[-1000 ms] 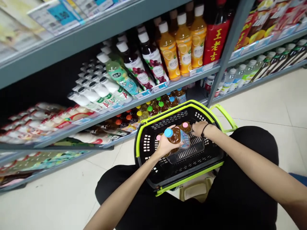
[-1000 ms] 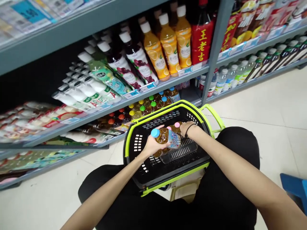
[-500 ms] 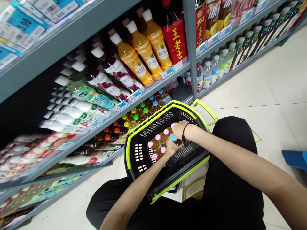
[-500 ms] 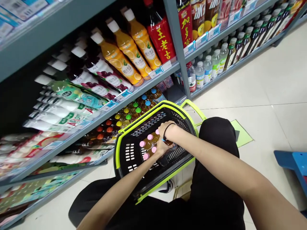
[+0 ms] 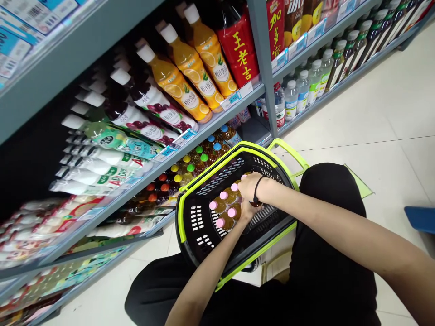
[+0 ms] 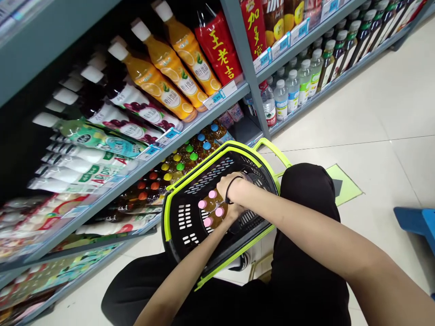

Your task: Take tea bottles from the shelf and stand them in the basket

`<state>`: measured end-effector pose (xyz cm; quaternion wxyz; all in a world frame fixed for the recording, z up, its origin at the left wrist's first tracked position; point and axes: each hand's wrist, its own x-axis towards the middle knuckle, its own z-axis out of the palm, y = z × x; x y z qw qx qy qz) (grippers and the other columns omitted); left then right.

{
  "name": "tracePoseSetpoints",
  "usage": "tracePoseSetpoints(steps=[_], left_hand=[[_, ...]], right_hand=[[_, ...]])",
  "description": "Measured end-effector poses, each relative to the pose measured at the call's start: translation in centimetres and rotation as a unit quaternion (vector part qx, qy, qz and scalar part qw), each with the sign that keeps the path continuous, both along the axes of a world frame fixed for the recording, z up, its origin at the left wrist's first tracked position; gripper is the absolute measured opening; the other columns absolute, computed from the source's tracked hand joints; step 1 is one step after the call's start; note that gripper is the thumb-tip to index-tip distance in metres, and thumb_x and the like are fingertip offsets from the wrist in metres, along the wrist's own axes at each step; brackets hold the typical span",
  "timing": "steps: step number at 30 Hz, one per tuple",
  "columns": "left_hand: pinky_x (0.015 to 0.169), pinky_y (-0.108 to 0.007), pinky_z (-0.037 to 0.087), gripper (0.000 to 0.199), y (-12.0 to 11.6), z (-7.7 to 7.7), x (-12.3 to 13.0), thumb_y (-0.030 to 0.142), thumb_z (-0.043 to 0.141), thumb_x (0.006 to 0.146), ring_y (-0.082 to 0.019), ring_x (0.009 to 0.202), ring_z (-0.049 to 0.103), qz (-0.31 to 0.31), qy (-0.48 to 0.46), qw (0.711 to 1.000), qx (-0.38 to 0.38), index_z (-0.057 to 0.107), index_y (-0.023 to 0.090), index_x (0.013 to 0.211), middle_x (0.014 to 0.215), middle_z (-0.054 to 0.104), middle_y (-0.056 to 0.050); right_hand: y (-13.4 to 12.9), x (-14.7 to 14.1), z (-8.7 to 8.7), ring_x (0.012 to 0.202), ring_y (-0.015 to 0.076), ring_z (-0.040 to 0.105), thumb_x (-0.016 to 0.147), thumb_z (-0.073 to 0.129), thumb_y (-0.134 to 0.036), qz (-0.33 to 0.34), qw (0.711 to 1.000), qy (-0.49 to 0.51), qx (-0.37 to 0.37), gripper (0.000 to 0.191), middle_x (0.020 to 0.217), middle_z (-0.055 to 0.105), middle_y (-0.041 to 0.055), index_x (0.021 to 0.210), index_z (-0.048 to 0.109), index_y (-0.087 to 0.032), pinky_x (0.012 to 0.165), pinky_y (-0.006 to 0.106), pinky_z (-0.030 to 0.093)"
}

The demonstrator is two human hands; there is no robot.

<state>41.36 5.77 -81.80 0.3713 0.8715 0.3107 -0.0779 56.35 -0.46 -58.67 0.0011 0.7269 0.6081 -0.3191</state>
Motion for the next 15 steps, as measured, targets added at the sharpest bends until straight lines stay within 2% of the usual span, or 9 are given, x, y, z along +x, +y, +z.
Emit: tracePoseSetpoints(steps=[2,5,9,12,15], left_hand=[[0.106,-0.051,0.051,0.045,0.3,0.5,-0.2,0.035,0.073,0.092,-0.027,0.116,0.064,-0.043,0.022,0.999,0.016,0.061,0.013,0.130,0.129,0.065,-0.013],[0.111,-0.050,0.048,0.043,1.2,1.8,-0.9,0.020,0.074,0.088,-0.027,0.121,0.063,-0.106,0.057,0.992,0.043,0.062,0.013,0.129,0.132,0.065,-0.014],[0.118,-0.052,0.041,0.066,1.7,3.6,-1.6,0.010,0.076,0.078,-0.034,0.142,0.047,-0.175,0.094,0.977,0.084,0.054,0.012,0.141,0.153,0.050,-0.020],[0.121,-0.054,0.037,0.072,1.0,4.2,-1.3,0.008,0.076,0.077,-0.037,0.151,0.035,-0.202,0.107,0.967,0.114,0.051,0.012,0.144,0.161,0.039,-0.021],[0.121,-0.055,0.037,0.066,0.3,4.3,-0.7,0.010,0.071,0.084,-0.036,0.150,0.036,-0.207,0.113,0.962,0.140,0.050,0.015,0.147,0.162,0.039,-0.018]], right_hand=[[0.0,-0.2,-0.2,0.103,0.0315,0.073,0.078,0.075,-0.011,0.002,1.000,0.002,0.000,0.026,0.103,0.076,0.0197,0.104,0.077,-0.005,0.093,0.043,0.059],[-0.1,-0.5,-0.3,0.107,0.0316,0.072,0.083,0.070,-0.010,0.006,1.000,0.005,0.000,0.024,0.105,0.075,0.0211,0.106,0.076,-0.004,0.095,0.044,0.058],[-0.4,-1.0,-0.2,0.114,0.0330,0.070,0.090,0.064,-0.011,0.016,1.000,0.005,-0.006,0.026,0.115,0.073,0.0241,0.112,0.075,-0.001,0.098,0.045,0.057],[-0.5,-1.2,-0.2,0.116,0.0331,0.070,0.094,0.062,-0.013,0.026,1.000,0.002,-0.014,0.029,0.120,0.071,0.0253,0.118,0.074,-0.001,0.100,0.044,0.057],[-0.6,-1.4,-0.5,0.115,0.0343,0.070,0.090,0.068,-0.014,0.027,0.999,0.001,-0.021,0.037,0.120,0.071,0.0259,0.125,0.071,-0.002,0.098,0.045,0.058]])
